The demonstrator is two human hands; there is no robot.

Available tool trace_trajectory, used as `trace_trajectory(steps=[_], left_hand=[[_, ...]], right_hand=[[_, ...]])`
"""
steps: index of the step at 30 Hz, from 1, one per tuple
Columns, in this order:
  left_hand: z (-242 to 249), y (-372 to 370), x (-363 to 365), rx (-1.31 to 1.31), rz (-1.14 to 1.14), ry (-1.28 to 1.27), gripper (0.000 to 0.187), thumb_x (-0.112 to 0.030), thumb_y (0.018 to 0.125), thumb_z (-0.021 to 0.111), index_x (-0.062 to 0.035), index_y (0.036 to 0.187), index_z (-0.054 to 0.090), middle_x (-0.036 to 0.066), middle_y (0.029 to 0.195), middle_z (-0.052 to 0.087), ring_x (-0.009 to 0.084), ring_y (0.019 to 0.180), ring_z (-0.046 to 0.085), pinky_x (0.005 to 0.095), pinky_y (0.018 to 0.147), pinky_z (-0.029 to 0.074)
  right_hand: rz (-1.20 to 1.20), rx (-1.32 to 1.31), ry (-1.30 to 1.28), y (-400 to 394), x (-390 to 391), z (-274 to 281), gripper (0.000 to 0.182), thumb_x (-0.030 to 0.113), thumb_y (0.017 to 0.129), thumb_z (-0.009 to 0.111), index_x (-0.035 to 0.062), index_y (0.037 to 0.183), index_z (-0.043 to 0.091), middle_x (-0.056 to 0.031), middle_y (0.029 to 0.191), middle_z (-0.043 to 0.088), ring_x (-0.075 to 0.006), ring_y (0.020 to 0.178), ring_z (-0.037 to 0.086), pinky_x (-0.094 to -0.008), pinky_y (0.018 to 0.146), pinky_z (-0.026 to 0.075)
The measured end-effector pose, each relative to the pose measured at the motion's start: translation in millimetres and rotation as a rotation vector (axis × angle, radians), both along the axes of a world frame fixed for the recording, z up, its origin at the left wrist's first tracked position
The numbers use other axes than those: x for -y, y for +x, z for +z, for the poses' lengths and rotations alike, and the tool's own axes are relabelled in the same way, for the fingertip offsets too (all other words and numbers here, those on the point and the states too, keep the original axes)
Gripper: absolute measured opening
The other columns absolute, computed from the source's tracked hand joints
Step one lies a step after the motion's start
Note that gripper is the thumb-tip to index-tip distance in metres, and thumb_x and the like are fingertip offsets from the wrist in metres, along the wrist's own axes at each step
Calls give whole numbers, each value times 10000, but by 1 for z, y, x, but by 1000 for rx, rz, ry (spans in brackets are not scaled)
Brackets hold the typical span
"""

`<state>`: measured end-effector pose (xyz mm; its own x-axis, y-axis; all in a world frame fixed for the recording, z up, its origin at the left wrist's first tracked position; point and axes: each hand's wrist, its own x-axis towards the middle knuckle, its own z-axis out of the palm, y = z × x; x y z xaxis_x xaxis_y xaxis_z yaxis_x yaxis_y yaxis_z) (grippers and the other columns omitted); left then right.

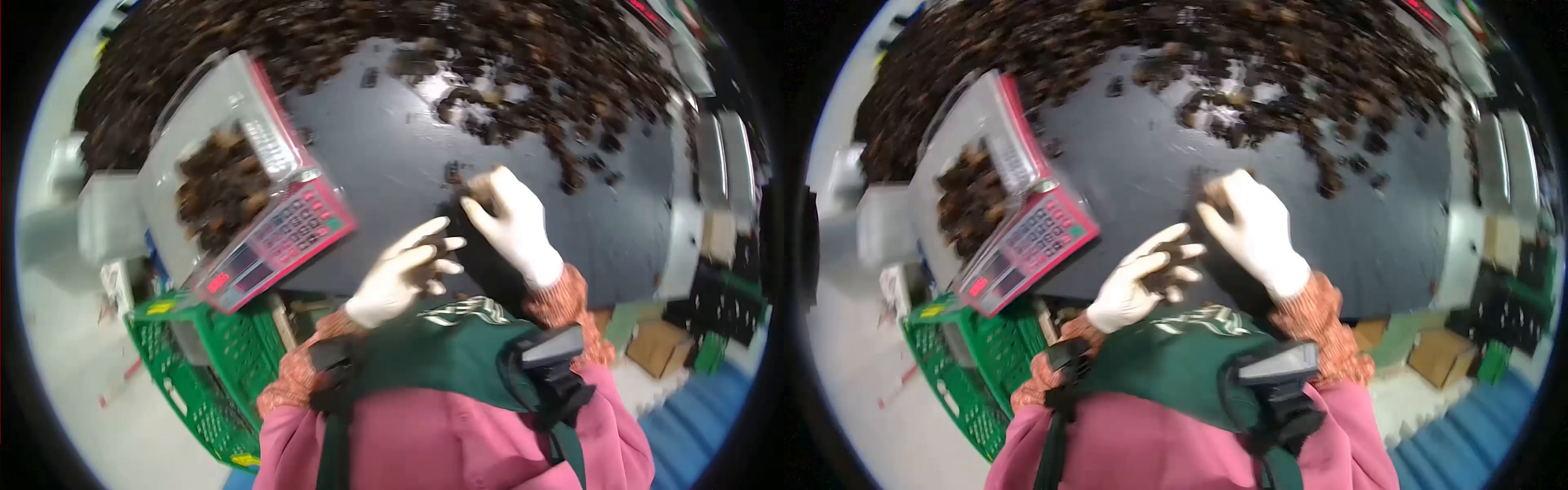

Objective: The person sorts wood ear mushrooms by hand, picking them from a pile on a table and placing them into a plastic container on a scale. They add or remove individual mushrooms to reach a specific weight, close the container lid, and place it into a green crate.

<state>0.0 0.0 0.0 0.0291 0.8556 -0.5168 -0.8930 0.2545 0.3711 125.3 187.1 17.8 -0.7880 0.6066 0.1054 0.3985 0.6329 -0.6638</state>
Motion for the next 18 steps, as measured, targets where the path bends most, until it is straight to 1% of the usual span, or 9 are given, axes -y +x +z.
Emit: trace_trajectory(steps=[1, 2, 3, 5, 7, 9, 11, 14, 18], left_hand=[[12, 14, -4, 7, 36, -38, 548, -209, 1051, 553, -68, 1554, 389, 135, 1440, 576, 268, 1094, 676, 329, 771, 586], [12, 30, -7, 12, 61, -77, 533, -199, 1053, 547, -67, 1547, 398, 123, 1393, 599, 235, 1069, 677, 326, 761, 584], [6, -52, 22, -134, 97, -94, 518, -188, 1055, 541, -65, 1540, 407, 111, 1347, 622, 202, 1044, 677, 323, 751, 583], [8, -34, 18, -83, 88, -111, 406, -180, 1042, 565, -53, 1425, 525, 68, 1199, 668, 135, 946, 676, 266, 684, 565], [-12, -16, 0, 22, 96, -5, 312, -163, 1033, 570, -33, 1317, 584, 80, 1147, 683, 132, 900, 682, 250, 651, 558], [7, -30, 6, -61, 124, 74, 280, -157, 1026, 577, -25, 1272, 598, 92, 1134, 686, 135, 888, 684, 252, 642, 558], [41, -57, 16, -170, 154, 175, 263, -143, 1015, 584, -9, 1240, 612, 105, 1136, 686, 137, 900, 686, 250, 639, 555], [129, -97, 36, -725, 401, 136, 284, -58, 900, 570, 32, 1146, 680, 117, 930, 697, 116, 690, 625, 234, 651, 529], [126, -152, 54, -2036, 701, -97, 359, -33, 891, 671, -22, 1250, 678, 119, 1152, 686, 178, 977, 655, 284, 857, 529]], right_hand=[[126, -27, 38, 16, 12, 6, 180, 166, 844, 753, 122, 998, 669, -77, 889, 629, -297, 793, 630, -395, 720, 508], [225, -48, 67, 31, 19, 9, 187, 135, 836, 755, 116, 999, 665, -73, 878, 621, -298, 782, 620, -393, 718, 499], [307, -156, 55, -49, 51, -9, 234, 130, 830, 765, 110, 1044, 672, -72, 892, 634, -297, 792, 627, -385, 721, 495], [353, -152, -194, -30, 52, 6, 289, 104, 833, 754, 74, 1112, 684, -99, 963, 666, -283, 826, 645, -376, 759, 509], [229, -123, -193, -9, 32, 26, 326, 43, 857, 717, 27, 1181, 679, -125, 1040, 687, -240, 851, 657, -336, 798, 518], [152, -148, -235, -12, 23, 40, 309, -53, 907, 640, -15, 1213, 665, -97, 1078, 690, -152, 877, 630, -275, 823, 511], [132, -177, -163, -14, 15, 38, 299, -63, 918, 621, -21, 1211, 665, -94, 1088, 690, -153, 913, 636, -275, 844, 513], [185, -162, -141, -17, 13, 42, 271, -56, 933, 608, -37, 1198, 664, -115, 1089, 692, -192, 959, 660, -294, 875, 515], [221, -177, -117, -17, 18, 36, 241, -47, 905, 634, -31, 1141, 682, -155, 1074, 698, -272, 974, 682, -346, 898, 523]])
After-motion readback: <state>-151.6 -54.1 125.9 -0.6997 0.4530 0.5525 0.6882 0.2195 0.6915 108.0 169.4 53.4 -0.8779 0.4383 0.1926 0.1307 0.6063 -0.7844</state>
